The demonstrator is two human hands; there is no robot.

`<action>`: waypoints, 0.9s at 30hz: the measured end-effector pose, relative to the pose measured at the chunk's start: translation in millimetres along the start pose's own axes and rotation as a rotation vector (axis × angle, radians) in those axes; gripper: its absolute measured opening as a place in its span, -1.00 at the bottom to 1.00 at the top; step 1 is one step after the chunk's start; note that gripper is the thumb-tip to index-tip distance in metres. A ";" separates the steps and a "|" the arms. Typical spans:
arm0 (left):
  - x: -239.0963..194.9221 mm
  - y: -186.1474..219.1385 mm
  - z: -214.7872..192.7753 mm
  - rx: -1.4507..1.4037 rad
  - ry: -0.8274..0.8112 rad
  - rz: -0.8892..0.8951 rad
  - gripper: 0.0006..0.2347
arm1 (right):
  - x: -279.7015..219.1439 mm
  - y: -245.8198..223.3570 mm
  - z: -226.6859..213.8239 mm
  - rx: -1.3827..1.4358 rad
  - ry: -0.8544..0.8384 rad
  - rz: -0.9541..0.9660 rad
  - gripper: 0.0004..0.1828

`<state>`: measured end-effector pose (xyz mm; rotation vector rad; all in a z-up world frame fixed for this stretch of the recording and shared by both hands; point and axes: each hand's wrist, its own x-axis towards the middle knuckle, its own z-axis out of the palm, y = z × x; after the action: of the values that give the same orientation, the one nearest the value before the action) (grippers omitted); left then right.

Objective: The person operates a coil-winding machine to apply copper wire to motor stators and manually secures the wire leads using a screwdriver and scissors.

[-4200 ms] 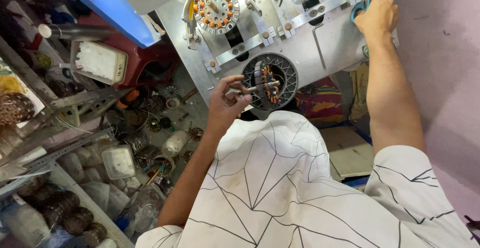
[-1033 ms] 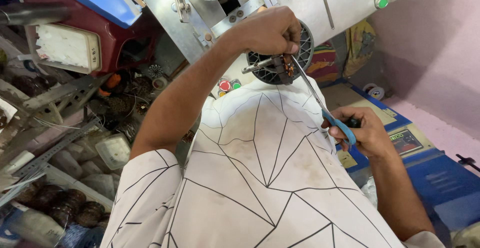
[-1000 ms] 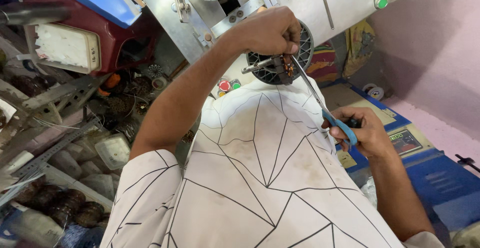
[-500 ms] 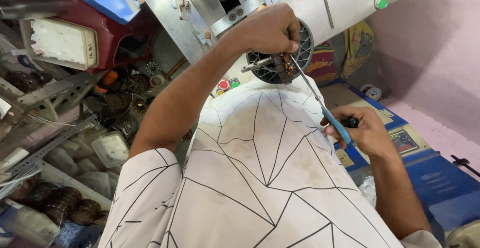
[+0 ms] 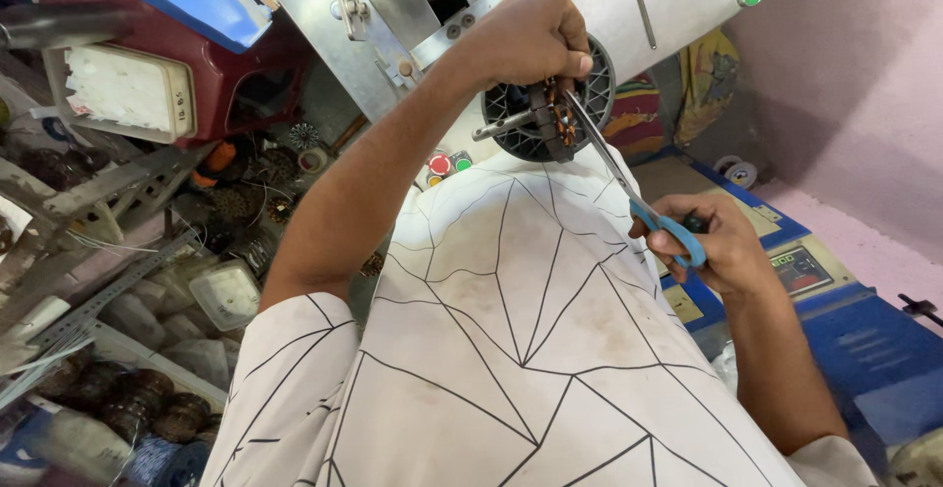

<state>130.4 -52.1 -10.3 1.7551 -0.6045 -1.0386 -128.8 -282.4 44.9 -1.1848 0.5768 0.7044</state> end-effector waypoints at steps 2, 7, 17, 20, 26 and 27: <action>1.2 -3.5 0.7 0.028 0.011 0.015 -0.91 | 1.6 -3.5 3.7 0.011 0.026 0.025 -0.60; 4.1 -11.6 3.3 0.087 0.051 0.071 -0.89 | 5.3 -5.6 6.9 0.019 0.038 0.036 -0.63; 2.2 -11.7 2.9 0.061 0.034 0.047 -0.86 | 8.9 -2.3 3.5 0.063 -0.008 0.027 -0.67; 3.1 -10.3 3.1 0.060 0.030 0.036 -0.86 | 9.4 -1.6 1.0 0.034 0.011 0.052 -0.67; -9.1 42.5 -6.0 0.115 0.211 0.043 -0.90 | 10.6 9.0 -22.4 -0.161 0.136 0.041 -0.70; -14.4 67.7 -17.0 0.188 0.332 0.175 -0.92 | 17.2 7.7 -27.5 -0.281 0.197 0.006 -0.73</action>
<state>141.5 -60.0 59.6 1.9450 -0.6461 -0.5676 -124.4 -303.9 19.9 -1.5266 0.6603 0.6932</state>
